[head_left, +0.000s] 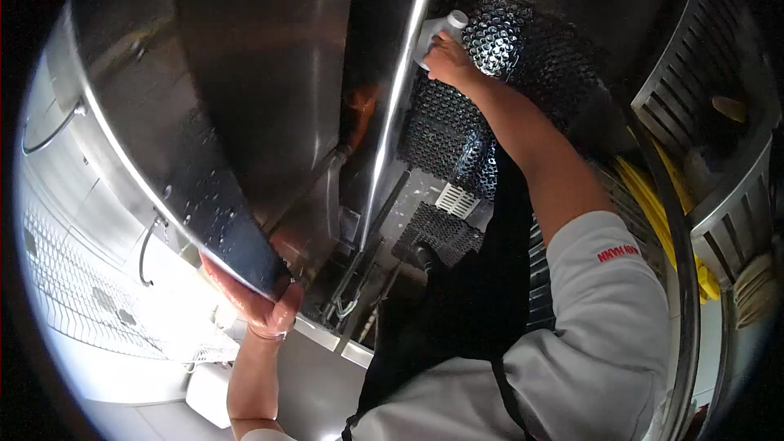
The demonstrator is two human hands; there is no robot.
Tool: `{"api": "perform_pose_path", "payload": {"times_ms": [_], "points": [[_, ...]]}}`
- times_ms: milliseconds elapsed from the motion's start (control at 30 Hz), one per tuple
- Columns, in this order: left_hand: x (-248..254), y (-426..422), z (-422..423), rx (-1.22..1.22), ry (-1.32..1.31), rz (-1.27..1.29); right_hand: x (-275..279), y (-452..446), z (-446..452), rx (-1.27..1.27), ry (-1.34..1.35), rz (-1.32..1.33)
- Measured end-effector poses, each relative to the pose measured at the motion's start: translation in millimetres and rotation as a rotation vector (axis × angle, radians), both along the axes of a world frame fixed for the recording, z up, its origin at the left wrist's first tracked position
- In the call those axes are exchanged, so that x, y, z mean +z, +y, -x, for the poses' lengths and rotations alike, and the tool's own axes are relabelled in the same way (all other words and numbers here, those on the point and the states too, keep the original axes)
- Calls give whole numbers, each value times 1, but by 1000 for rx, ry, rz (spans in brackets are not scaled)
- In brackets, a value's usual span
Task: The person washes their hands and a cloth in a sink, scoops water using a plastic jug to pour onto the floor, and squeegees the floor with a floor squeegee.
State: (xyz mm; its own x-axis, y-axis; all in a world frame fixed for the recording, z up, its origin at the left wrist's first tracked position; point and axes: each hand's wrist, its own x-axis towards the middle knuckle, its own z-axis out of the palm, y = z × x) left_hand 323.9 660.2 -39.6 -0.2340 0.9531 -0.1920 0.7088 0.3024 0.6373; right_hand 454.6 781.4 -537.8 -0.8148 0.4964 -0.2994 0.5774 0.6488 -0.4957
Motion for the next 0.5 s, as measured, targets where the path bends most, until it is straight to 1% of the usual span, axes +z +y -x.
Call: {"api": "perform_pose_path", "payload": {"times_ms": [33,67,100,133,167,200,233,267,300,333,400,433,500], "points": [[3,-1,0,3,46,40,-5,-11,-4,8,1,6],[9,4,-3,20,107,115,-21,-27,-9,-92,38,-34],[8,8,-5,12,102,106,-14,-33,-24,-138,-55,-27],[6,12,-7,5,97,98,-7,-35,-47,-208,4,106],[5,17,-8,-2,93,89,-1,-42,-67,-420,25,166],[7,17,-4,-63,191,94,-7,-52,-86,-549,165,23],[6,19,-5,-98,219,79,-2,-50,-106,-614,71,98],[5,21,-5,-132,249,64,-15,-57,-125,-620,22,32],[4,23,-5,-166,278,48,-9,-64,-142,-702,-64,-37],[5,28,-8,-188,305,54,-17,-71,-160,-766,-148,-26],[8,32,-11,-232,381,66,-1,-69,-189,-918,-218,171],[9,36,-14,-237,372,60,7,-68,-203,-994,-255,271],[11,36,-15,-266,404,44,10,-68,-225,-1069,-171,334]]}}
